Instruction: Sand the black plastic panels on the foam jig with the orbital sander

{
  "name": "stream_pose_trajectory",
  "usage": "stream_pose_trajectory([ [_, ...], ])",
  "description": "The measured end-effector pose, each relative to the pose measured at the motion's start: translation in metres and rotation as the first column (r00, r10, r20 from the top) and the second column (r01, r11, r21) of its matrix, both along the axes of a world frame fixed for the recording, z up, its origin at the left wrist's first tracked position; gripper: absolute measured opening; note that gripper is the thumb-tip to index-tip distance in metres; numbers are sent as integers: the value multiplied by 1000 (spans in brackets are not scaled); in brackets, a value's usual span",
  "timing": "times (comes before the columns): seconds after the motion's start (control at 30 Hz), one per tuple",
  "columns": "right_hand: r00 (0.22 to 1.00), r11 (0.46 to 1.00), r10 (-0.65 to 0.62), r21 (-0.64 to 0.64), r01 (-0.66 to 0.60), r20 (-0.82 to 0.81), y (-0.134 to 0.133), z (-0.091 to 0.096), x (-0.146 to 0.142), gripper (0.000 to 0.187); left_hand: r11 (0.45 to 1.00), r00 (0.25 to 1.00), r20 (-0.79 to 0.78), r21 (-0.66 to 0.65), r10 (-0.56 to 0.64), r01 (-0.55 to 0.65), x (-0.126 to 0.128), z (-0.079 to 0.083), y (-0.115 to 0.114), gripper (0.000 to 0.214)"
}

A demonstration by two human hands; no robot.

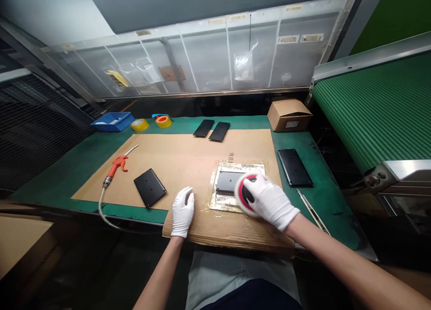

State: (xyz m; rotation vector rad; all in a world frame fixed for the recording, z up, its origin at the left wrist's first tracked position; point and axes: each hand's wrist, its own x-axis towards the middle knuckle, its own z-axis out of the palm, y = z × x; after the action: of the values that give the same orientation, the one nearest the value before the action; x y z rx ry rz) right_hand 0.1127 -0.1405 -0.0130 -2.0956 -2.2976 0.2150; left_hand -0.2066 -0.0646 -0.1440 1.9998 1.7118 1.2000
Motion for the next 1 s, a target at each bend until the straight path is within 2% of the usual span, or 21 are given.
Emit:
stream_pose_trajectory([
  [0.1, 1000, 1000, 22, 9, -23, 5, 1, 0, -8, 39, 1000, 1000, 2, -8, -4, 4, 0, 0, 0, 27],
  [0.23, 981, 981, 192, 23, -191, -17, 28, 9, -56, 41, 1000, 1000, -6, -4, 3, -3, 0, 1, -1, 28],
  [0.3, 971, 971, 237, 20, -236, -15, 36, 13, -67, 42, 1000, 1000, -7, -2, 4, -4, 0, 2, -1, 29],
  [0.37, 972, 971, 236, 36, -236, -9, 33, 11, -58, 40, 1000, 1000, -7, -2, 0, 0, 0, 2, -1, 28],
  [0.53, 998, 998, 58, 24, -58, 22, -8, -4, 12, 35, 1000, 1000, 2, 1, -12, 12, 1, 3, -2, 27],
  [0.6, 999, 999, 32, 6, -32, 27, -17, -7, 24, 34, 1000, 1000, 9, 1, -12, 12, 2, 3, -2, 27],
  [0.67, 996, 997, 81, -4, -81, 20, -15, -6, 14, 34, 1000, 1000, 10, 2, -10, 10, 2, 2, -2, 27],
  [0.8, 971, 971, 241, -10, -241, -7, 13, 3, -41, 37, 1000, 1000, 9, 2, -3, 3, 1, 2, -3, 27],
  [0.87, 954, 954, 300, 4, -300, -21, 27, 5, -59, 38, 1000, 1000, 10, 3, 1, -1, 1, 3, -3, 27],
  [0.93, 948, 948, 318, 29, -317, -25, 35, 5, -58, 37, 1000, 1000, 10, 3, 0, 0, 1, 4, -3, 27],
  [1.0, 963, 963, 268, 35, -268, -22, 35, 4, -40, 38, 1000, 1000, 9, 0, -5, 5, 2, 4, -4, 27],
])
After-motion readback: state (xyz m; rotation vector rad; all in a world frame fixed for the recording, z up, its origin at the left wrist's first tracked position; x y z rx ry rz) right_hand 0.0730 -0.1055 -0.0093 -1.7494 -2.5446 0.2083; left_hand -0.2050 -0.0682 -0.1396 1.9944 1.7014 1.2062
